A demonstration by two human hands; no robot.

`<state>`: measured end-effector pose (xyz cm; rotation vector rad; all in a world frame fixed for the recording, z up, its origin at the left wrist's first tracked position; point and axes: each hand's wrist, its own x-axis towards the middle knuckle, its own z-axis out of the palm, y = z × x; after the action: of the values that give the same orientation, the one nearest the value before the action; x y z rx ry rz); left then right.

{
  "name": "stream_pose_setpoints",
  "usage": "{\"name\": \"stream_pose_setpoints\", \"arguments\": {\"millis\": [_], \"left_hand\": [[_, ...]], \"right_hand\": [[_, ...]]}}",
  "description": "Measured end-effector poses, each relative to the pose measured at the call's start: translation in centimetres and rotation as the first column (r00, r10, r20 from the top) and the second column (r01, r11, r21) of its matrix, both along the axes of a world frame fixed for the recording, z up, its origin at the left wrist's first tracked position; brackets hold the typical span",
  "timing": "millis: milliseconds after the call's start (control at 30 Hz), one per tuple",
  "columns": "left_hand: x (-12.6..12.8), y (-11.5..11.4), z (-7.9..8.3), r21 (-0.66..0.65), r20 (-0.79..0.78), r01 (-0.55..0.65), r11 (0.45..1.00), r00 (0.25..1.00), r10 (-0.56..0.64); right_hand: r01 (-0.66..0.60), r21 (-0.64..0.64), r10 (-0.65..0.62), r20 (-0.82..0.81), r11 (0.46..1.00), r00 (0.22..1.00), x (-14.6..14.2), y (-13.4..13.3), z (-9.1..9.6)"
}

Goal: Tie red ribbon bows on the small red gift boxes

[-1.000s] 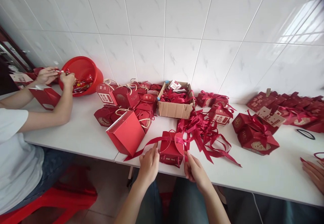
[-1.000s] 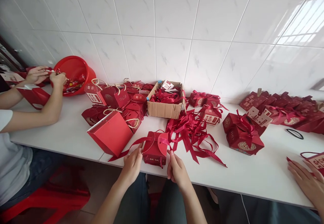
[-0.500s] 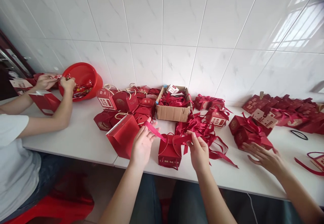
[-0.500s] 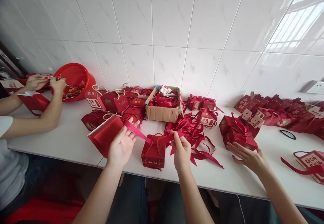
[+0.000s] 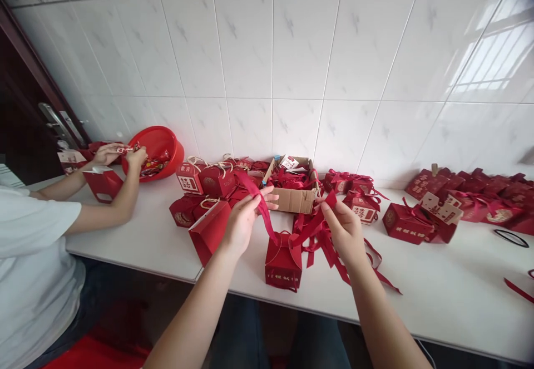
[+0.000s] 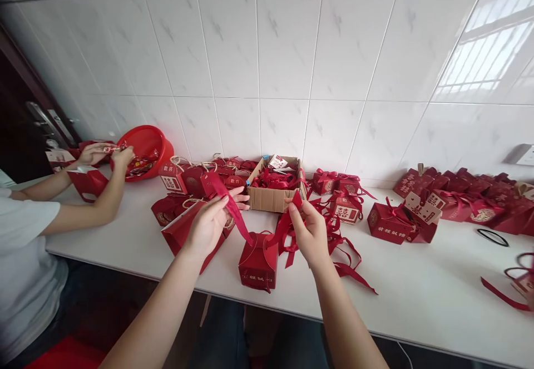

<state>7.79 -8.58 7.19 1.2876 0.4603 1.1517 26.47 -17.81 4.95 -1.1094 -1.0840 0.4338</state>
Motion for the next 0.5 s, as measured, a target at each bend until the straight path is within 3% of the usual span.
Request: {"name": "stream_pose_setpoints", "arguments": {"millis": [200,300,500], "left_hand": [[0.9,-0.5,1.5,0.047,-0.087,0.165,0.985,0.983,-0.161],[0.9,-0.3,2.1,0.071,-0.075,0.179,0.981,0.982,-0.174],[0.8,0.4,2.8,0.076,-0.101,0.233,0.97,0.969,-0.225]], "right_hand": [[-0.085,0.022,0.082,0.119,0.996,0.99,0.0,0.6,3.2],[-0.157,-0.005,0.157,0.076,0.988,0.985,-0.3,0.6,3.5],[-0.192,0.013,0.191,0.031,0.981,0.981,-0.6,0.8,3.5]]}}
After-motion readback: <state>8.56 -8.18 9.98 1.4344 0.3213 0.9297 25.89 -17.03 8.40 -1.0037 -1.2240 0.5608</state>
